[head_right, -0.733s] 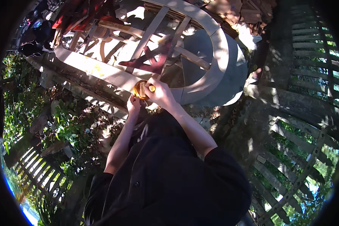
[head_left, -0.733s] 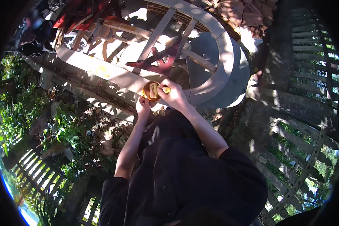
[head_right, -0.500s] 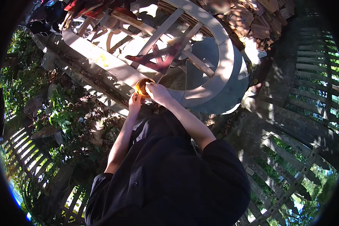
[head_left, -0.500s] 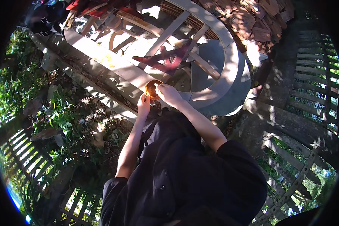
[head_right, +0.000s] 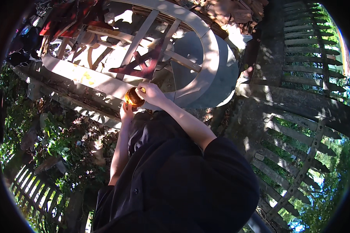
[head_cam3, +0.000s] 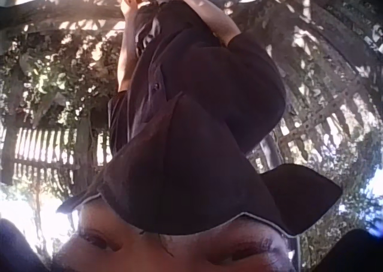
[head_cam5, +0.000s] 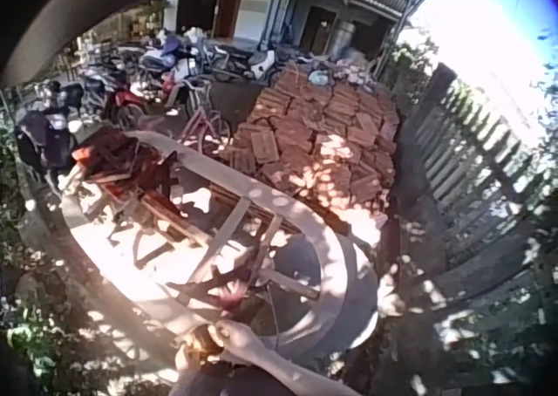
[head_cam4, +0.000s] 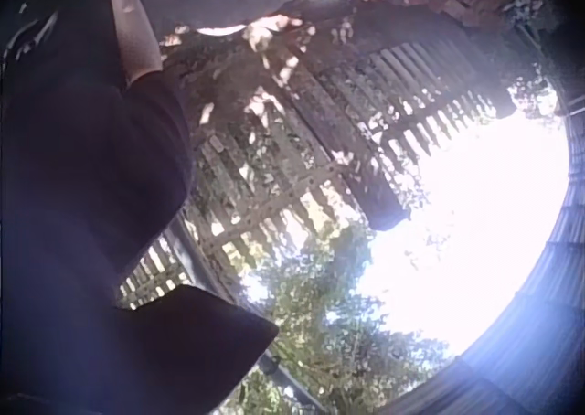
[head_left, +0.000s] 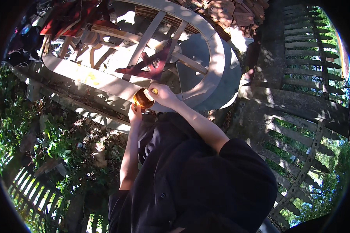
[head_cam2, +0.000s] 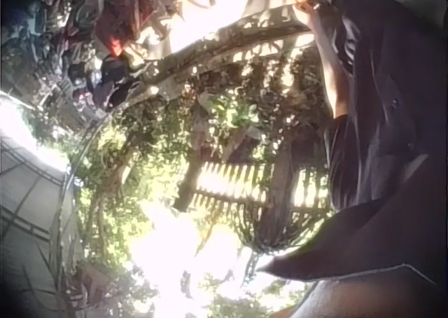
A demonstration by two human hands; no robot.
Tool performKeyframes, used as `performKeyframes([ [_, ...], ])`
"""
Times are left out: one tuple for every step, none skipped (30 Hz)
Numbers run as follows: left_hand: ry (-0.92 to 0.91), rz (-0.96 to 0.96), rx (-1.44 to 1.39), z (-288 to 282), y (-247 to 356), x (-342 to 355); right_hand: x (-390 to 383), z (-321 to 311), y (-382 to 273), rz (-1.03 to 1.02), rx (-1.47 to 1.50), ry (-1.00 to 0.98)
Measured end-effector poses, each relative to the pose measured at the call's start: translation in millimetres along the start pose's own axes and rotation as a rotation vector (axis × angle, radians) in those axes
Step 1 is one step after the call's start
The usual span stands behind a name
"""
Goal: Varnish or stain decorative wooden geometric frame pieces outdoors.
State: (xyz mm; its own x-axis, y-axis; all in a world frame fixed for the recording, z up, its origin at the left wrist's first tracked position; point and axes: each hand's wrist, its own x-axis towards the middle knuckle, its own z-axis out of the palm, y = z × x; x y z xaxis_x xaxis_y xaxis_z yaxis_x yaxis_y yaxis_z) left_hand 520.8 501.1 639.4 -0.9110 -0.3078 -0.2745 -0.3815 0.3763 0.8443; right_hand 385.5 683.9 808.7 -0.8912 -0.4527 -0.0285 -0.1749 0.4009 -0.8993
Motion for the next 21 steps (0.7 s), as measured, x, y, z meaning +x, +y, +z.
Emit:
performKeyframes([
  [0.0,-0.006,0.064,-1,3,-1,-2,-3,-2,0.003,-0.004,-0.003],
  [0.001,-0.015,0.128,-1,7,-4,-5,-5,-3,0.025,0.005,-0.009],
  [0.004,-0.024,0.122,2,8,-6,-7,-6,-4,0.046,0.015,-0.019],
  [0.139,0.155,0.204,5,2,-9,-8,-6,-7,0.041,0.014,-0.037],
  [0.276,0.33,0.291,8,-4,-13,-10,-4,-10,0.039,0.012,-0.029],
  [0.304,0.248,0.225,12,-12,-19,-9,-4,-11,0.037,0.011,-0.024],
  [0.339,0.209,0.163,17,-9,-21,-9,-6,-11,0.034,0.054,-0.038],
  [0.378,0.17,0.102,22,-4,-21,-7,-4,-3,0.033,0.053,-0.06],
  [0.401,0.069,0.077,28,0,-28,-6,0,7,0.039,0.062,-0.067],
  [0.247,-0.241,-0.173,21,47,-28,-7,-4,24,0.057,0.059,-0.061],
  [0.293,-0.25,-0.132,22,59,-34,-5,-6,34,0.112,0.09,-0.189],
  [0.341,-0.258,-0.09,26,63,-32,-3,-10,43,0.099,0.089,-0.231],
  [0.392,-0.295,-0.116,31,73,-30,1,-19,55,-0.069,-0.012,-0.236],
  [0.421,-0.308,-0.12,32,82,-21,8,-26,68,-0.24,-0.102,-0.232],
  [0.462,-0.307,-0.082,29,88,-22,12,-43,85,-0.204,-0.135,-0.339],
  [0.494,-0.317,-0.046,30,95,-32,20,-65,109,-0.285,-0.255,-0.285],
  [0.588,-0.273,-0.104,30,96,-35,28,-87,131,-0.333,-0.413,-0.146],
  [0.609,-0.376,-0.113,32,95,-38,39,-114,168,-0.286,-0.528,-0.003],
  [0.646,-0.351,-0.112,35,101,-38,49,-145,208,-0.204,-0.713,0.191],
  [0.67,-0.318,-0.119,41,104,-35,53,-182,239,-0.155,-0.946,0.372],
  [0.71,-0.252,-0.159,49,103,-29,56,-230,291,0.02,-1.186,0.488],
])
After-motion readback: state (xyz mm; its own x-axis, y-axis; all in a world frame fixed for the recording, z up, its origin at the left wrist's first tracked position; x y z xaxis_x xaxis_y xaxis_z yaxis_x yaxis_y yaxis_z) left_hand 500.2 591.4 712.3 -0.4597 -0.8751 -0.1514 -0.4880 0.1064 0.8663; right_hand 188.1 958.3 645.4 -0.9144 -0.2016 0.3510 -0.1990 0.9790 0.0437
